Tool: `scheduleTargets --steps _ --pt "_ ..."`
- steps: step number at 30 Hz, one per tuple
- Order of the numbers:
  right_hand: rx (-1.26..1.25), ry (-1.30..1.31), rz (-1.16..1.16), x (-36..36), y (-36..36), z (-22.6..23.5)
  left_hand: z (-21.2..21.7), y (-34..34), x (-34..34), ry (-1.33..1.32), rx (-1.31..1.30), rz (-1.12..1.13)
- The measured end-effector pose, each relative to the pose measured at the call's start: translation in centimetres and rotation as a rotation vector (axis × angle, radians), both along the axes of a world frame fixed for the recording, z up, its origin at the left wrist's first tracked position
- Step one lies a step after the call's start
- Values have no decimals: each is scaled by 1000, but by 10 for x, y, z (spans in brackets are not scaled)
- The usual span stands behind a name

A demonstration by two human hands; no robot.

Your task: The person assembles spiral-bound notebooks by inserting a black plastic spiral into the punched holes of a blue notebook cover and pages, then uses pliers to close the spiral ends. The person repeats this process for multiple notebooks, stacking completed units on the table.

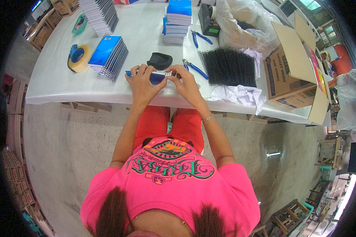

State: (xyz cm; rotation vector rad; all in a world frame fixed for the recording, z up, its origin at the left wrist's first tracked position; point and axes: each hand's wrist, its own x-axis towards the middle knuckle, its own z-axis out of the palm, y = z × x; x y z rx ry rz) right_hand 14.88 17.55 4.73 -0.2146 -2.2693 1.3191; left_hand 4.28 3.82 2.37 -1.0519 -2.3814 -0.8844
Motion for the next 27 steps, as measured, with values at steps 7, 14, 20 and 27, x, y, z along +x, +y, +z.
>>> scheduleTargets --steps 7,14,20,27 --pt "-26 76 -33 -4 -3 -9 0 2 -1 -13 -20 3" --pt "-120 41 -41 -5 -2 -15 -2 3 -2 -6 -5 -3" --pt "59 20 -9 -5 3 -14 -3 3 -3 2 7 -9" --pt "113 61 -36 -6 4 -4 -1 3 -2 1 5 -2"
